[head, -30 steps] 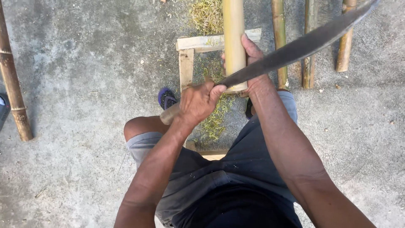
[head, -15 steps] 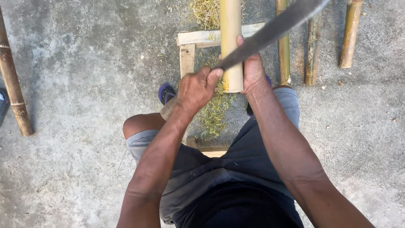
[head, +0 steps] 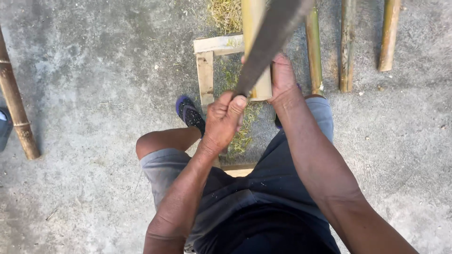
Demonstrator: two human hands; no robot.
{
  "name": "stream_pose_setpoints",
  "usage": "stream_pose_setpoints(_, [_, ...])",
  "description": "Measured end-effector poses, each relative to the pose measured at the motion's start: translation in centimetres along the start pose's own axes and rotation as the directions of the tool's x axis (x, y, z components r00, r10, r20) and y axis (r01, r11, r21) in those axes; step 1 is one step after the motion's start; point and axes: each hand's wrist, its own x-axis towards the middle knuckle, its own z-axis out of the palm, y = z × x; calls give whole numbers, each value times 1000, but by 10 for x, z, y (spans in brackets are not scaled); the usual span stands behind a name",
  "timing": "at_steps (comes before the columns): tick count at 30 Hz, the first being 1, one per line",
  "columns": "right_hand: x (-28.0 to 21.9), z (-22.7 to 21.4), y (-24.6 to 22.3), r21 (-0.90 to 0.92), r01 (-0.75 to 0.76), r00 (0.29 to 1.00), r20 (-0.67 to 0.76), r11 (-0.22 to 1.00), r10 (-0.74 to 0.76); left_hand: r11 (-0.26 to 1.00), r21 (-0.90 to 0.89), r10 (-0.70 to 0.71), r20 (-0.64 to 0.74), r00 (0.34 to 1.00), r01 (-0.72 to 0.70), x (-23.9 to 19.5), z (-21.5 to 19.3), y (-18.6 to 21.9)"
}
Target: Shaving and smoothing a bamboo pole with a machete.
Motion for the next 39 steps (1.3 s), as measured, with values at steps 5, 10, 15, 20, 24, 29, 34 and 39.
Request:
stream_pose_setpoints(5, [0,-27,3,-85,39,986,-156,996,-52,992,-123,-12,-29,1000,8,4,-14,0])
stream_pose_setpoints(10, [-3,-90,13,-302,-48,952,-302,952,-48,971,-162,-201,-144,969,177,16,-9,-56])
stream_pose_setpoints(15, [-6,-137,34,-438,-115,899,-428,892,-94,911,39,-386,-266,883,411,21,2,-96])
stream_pose_setpoints(20, [-17,-148,48,-548,-128,885,-439,826,-154,872,225,-369,-281,886,434,13,7,-130])
stream_pose_setpoints(24, [-26,-147,63,-738,-120,908,-352,665,-227,884,100,-417,-275,866,457,6,12,-158])
stream_pose_setpoints(29, [-39,-110,69,-749,-205,948,-313,630,-63,845,-198,-535,-294,793,497,2,13,-158])
stream_pose_setpoints(34, [-57,-149,64,-709,-614,789,-552,347,270,820,-321,-569,-359,740,474,3,-4,-179])
stream_pose_setpoints(39, [-67,-155,63,-908,-419,908,-419,-6,2,792,-298,-611,-391,689,534,-5,-13,-169])
